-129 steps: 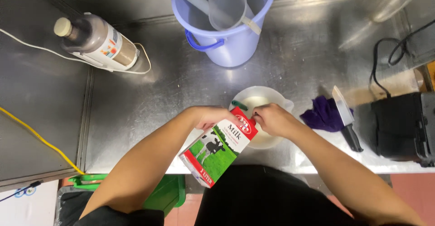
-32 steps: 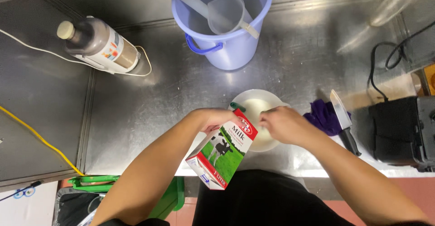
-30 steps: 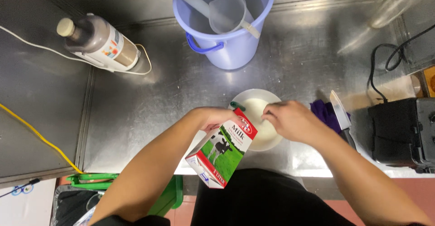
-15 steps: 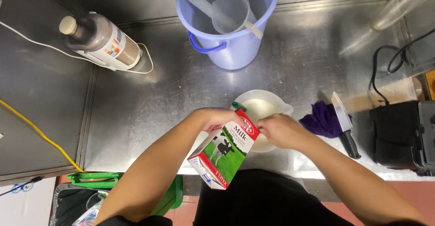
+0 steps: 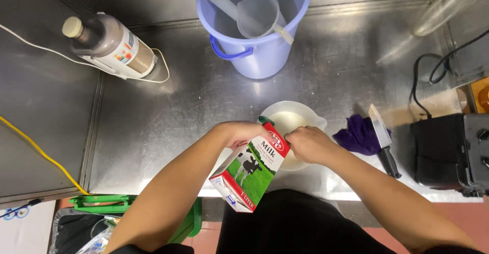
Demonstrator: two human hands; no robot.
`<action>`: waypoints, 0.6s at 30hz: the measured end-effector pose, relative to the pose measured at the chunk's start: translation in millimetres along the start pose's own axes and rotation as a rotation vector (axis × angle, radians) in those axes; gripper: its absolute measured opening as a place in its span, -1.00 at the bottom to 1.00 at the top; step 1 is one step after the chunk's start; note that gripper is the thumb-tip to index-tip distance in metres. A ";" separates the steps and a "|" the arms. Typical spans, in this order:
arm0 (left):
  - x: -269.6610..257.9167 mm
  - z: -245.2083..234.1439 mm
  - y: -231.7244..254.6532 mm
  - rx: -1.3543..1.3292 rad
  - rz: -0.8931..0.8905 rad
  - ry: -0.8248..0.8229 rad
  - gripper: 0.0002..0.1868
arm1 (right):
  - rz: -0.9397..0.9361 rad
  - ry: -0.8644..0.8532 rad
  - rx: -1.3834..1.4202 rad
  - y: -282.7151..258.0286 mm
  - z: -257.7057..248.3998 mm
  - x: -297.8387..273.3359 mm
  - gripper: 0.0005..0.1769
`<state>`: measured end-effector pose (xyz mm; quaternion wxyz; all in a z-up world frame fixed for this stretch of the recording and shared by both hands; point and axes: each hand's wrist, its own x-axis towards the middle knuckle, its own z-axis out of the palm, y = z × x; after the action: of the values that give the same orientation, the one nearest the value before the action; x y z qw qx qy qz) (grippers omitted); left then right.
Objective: Stirring a beverage base in a pitcher and adding milk from a carton.
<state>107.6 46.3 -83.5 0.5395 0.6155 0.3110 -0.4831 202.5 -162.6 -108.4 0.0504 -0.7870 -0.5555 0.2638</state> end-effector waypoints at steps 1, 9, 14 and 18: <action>6.1 -0.7 -7.3 -0.029 0.002 -0.021 -0.55 | 0.007 -0.013 -0.016 0.4 1.5 -0.9 -0.81; 3.6 -0.1 -3.3 -0.013 0.012 -0.055 -0.52 | 0.066 0.146 0.085 10.5 -27.9 -11.7 -0.76; 1.1 -3.4 -4.1 -0.026 0.040 -0.034 -0.50 | 0.055 0.051 -0.029 10.0 -2.3 0.6 -0.78; 9.7 -0.8 -6.6 -0.034 0.066 -0.035 -0.45 | 0.060 0.140 0.108 3.3 -32.2 -7.3 -0.75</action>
<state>105.2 47.2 -94.9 0.5708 0.6077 0.2893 -0.4703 218.7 -163.6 -79.5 0.1238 -0.8160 -0.5116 0.2391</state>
